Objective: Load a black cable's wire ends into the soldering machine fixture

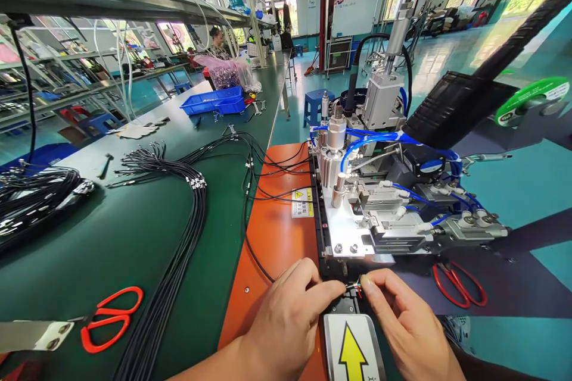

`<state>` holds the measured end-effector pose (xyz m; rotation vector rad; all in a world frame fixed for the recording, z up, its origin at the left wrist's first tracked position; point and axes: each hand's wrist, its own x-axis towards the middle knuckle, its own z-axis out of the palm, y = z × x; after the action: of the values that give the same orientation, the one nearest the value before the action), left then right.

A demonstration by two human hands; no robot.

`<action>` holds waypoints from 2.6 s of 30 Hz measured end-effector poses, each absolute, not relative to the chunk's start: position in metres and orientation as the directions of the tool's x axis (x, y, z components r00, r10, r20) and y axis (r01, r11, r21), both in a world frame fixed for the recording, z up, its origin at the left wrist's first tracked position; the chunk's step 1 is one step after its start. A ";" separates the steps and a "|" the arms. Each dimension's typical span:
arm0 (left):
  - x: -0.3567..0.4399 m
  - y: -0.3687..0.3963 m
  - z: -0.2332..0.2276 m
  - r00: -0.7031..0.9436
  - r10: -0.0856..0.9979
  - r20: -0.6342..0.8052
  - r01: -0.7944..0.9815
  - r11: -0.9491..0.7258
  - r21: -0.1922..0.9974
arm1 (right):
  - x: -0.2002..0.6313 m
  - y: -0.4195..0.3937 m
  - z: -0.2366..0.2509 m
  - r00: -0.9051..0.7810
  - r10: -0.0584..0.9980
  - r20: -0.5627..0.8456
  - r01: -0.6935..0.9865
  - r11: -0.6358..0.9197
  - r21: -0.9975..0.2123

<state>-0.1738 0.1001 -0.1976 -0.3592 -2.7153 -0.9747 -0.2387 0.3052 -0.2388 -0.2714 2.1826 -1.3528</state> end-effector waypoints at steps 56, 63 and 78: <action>-0.175 0.101 -0.203 -0.900 0.206 0.384 0.377 0.810 0.449 | -0.233 0.298 -0.247 -0.900 -0.353 -0.257 0.048 0.504 -0.862; -0.174 0.100 -0.206 -0.910 0.199 0.364 0.362 0.810 0.461 | -0.234 0.303 -0.253 -0.887 -0.389 -0.250 0.027 0.497 -0.867; -0.175 0.101 -0.202 -0.902 0.175 0.395 0.362 0.806 0.467 | -0.236 0.270 -0.215 -0.986 -0.123 0.112 -0.159 0.494 -0.855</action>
<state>-0.1751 0.1014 -0.2021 -0.4084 -2.6587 -0.7843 -0.2359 0.2700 -0.2153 -0.2597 2.7464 -1.5775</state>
